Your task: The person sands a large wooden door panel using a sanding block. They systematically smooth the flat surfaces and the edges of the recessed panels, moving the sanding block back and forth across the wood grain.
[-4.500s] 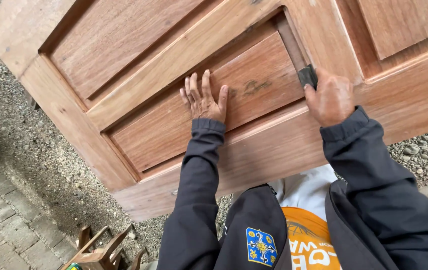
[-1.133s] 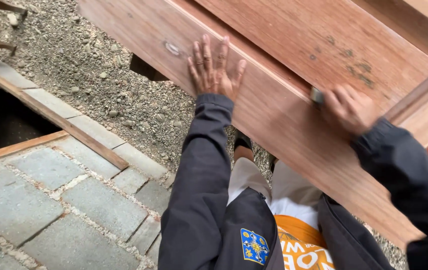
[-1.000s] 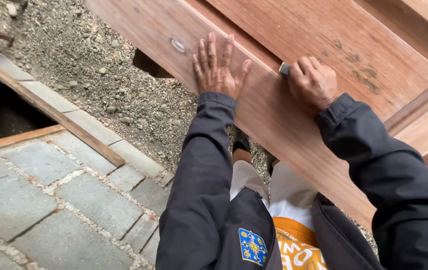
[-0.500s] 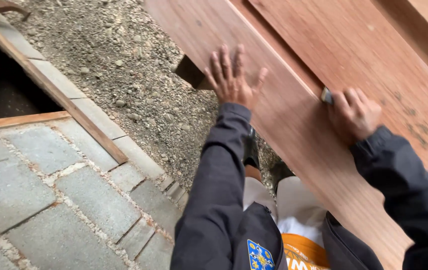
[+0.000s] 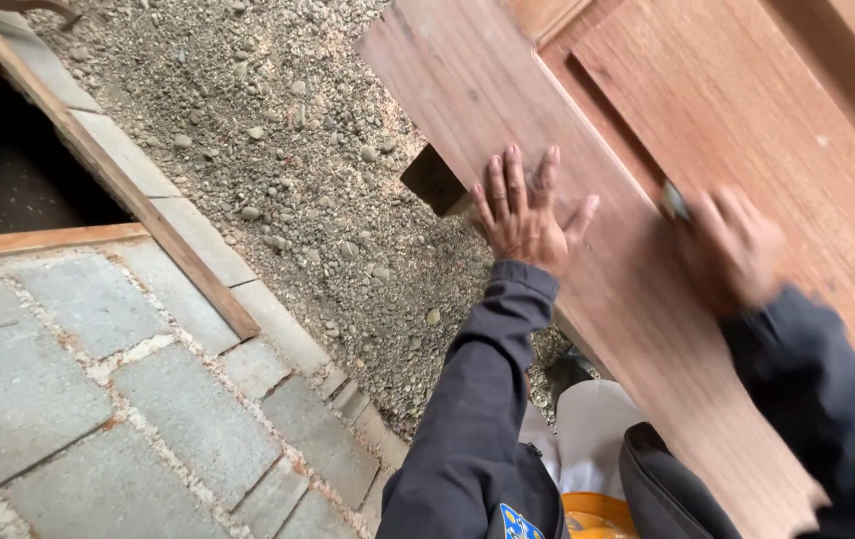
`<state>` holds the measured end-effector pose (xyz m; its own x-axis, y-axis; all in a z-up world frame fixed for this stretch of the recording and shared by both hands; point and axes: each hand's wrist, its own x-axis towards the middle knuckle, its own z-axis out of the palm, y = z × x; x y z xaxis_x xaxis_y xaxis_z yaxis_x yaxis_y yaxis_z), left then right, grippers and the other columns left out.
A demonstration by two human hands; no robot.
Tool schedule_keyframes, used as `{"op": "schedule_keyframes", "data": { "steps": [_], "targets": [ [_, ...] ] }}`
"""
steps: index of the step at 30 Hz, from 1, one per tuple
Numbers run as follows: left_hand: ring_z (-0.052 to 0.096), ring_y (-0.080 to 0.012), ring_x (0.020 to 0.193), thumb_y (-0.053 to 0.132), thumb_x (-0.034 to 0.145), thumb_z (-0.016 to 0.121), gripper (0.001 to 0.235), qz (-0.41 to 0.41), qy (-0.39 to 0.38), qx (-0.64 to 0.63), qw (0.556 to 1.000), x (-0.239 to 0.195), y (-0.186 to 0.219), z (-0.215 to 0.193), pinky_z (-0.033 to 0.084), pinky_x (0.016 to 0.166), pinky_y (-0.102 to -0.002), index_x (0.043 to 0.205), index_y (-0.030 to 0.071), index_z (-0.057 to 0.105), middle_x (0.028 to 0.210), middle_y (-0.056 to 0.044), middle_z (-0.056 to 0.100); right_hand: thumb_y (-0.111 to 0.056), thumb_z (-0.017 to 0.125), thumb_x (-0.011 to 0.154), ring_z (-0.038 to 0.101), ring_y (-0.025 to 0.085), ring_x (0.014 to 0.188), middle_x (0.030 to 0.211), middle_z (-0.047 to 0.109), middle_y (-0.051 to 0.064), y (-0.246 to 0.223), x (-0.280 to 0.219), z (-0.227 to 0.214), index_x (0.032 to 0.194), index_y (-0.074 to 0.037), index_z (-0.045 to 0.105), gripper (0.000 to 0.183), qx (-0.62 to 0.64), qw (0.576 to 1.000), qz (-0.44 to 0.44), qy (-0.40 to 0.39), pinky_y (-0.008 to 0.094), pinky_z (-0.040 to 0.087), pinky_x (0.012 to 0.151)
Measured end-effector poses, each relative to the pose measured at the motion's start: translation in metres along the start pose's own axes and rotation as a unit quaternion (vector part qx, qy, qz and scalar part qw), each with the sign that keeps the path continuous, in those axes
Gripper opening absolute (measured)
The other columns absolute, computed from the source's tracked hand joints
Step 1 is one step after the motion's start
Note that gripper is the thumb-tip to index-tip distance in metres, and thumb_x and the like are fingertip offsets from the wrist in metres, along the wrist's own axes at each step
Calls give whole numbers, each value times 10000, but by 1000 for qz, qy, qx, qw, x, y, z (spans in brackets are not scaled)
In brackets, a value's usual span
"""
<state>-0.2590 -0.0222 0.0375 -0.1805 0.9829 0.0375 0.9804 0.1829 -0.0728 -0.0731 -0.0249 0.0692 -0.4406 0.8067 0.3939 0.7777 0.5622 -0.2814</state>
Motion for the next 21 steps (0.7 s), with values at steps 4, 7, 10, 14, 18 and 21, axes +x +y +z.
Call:
{"op": "schedule_keyframes", "data": {
  "steps": [4,7,10,14,18,21],
  "targets": [
    [175,-268,1313,720,705,409,743,7,61,-111,992,2,-1,7,66,1069,-498,1296,308,223,1395,-89,239,-225,613,940,577,161,699,735,521,18,16,-68,-7,781,-145,569,183,-193,979,60,-36,254,382,512],
    [198,-306,1308,635,736,394,698,12,105,-195,975,2,-1,8,99,1069,-531,1304,262,233,1384,-129,247,-194,577,936,534,193,656,731,503,38,12,-9,17,766,-119,523,194,-153,987,46,-32,287,370,488],
    [226,-319,1297,605,737,409,676,14,93,-202,975,2,-4,0,132,1058,-537,1296,254,267,1375,-134,267,-156,548,931,497,213,619,748,492,49,10,82,64,785,-99,487,169,-83,996,24,14,318,369,441],
    [252,-334,1297,600,752,384,639,12,82,-228,970,-2,-3,1,155,1063,-546,1294,279,275,1376,-119,281,-203,561,870,495,196,537,680,459,19,11,143,111,670,-97,430,261,-132,987,46,78,319,355,368],
    [219,-311,1311,612,731,409,660,15,65,-198,978,0,-5,-2,120,1068,-528,1289,280,289,1387,-113,269,-60,512,899,456,280,629,793,451,109,-1,71,38,945,-45,539,56,41,998,52,-1,374,368,508],
    [96,-253,1312,756,714,358,755,19,-18,-23,999,3,-5,-3,6,1050,-463,1313,330,185,1408,-76,184,-257,554,949,502,228,657,880,507,62,9,2,19,802,-109,513,213,-71,978,177,-81,364,377,467]
  ]
}}
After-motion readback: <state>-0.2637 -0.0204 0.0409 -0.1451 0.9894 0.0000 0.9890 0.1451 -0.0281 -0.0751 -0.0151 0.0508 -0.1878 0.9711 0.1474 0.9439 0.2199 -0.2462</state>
